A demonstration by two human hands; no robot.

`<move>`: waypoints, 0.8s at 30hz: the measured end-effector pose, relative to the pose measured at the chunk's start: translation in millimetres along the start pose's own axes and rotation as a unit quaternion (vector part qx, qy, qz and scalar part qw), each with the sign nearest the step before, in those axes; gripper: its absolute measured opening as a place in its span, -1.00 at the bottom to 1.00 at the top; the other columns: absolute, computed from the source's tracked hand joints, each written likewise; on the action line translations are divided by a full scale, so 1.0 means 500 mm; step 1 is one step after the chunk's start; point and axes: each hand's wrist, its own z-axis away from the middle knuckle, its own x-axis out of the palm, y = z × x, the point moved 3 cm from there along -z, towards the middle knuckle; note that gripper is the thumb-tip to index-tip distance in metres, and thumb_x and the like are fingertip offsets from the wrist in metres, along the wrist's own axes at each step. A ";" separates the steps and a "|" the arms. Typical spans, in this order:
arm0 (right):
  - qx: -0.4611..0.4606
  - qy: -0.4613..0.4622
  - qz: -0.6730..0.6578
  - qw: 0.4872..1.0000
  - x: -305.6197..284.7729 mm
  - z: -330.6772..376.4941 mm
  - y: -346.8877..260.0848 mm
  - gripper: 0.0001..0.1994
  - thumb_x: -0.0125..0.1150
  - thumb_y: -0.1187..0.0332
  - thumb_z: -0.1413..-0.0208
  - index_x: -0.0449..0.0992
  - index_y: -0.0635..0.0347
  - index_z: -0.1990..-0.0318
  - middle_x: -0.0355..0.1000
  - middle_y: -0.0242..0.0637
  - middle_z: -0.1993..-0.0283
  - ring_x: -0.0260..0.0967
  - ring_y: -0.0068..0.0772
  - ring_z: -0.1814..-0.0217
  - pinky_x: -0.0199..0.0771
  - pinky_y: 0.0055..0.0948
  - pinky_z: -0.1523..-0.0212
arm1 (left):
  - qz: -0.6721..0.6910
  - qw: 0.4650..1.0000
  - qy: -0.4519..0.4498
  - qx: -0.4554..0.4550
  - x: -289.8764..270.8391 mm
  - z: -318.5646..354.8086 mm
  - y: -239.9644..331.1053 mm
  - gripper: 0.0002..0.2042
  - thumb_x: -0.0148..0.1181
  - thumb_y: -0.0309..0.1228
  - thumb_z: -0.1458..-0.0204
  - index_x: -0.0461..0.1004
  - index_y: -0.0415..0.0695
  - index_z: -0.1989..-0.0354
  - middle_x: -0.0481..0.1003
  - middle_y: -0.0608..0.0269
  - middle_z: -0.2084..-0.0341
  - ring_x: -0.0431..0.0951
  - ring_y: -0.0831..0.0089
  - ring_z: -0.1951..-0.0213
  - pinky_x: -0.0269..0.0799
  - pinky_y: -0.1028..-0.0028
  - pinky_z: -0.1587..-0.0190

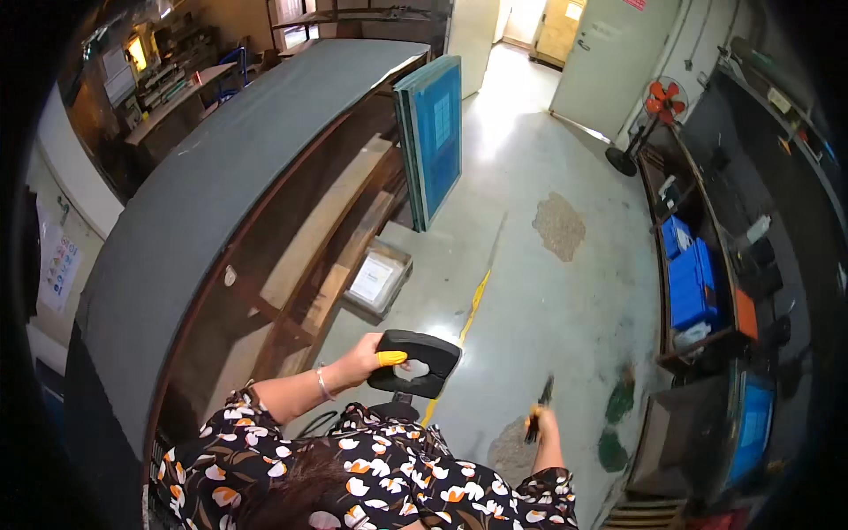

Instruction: The person cleans a small rectangular metal plate with a yellow cloth, then retrieves a stack of similar plates from a large industrial oven using pliers. They place the stack on a workbench and proceed to clean a red mat on the table with a liquid solution and a cloth.

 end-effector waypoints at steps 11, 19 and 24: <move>0.129 0.181 -0.018 0.975 -0.080 -0.375 -0.359 -0.88 -0.07 0.35 0.06 0.28 0.20 0.49 0.24 -0.24 0.67 0.22 -0.26 0.70 0.25 -0.33 0.69 | 0.186 0.959 -0.169 -0.130 0.016 -0.806 0.090 -0.57 -0.17 -0.01 -0.13 0.41 -0.16 0.41 0.37 0.38 0.65 0.36 0.64 0.57 0.31 0.61 0.48; 0.037 0.122 0.078 0.989 -0.109 -0.958 -0.816 -0.88 -0.05 0.44 0.08 0.30 0.28 0.37 0.29 -0.20 0.64 0.26 -0.25 0.71 0.27 -0.32 0.71 | 0.248 0.947 -0.195 -0.067 -0.064 -1.311 0.194 -0.59 -0.19 -0.17 -0.15 0.29 -0.29 0.03 0.44 0.15 0.27 0.46 0.43 0.21 0.31 0.45 0.02; -0.249 0.022 0.504 0.827 0.179 -1.190 -1.373 -0.80 -0.09 0.61 0.12 0.34 0.35 0.27 0.39 -0.20 0.58 0.37 -0.34 0.55 0.32 -0.36 0.55 | 0.317 0.932 -0.165 -0.068 -0.182 -1.611 0.225 -0.58 -0.07 -0.46 -0.03 0.15 -0.34 -0.08 0.37 0.06 0.11 0.39 0.38 0.04 0.23 0.44 -0.08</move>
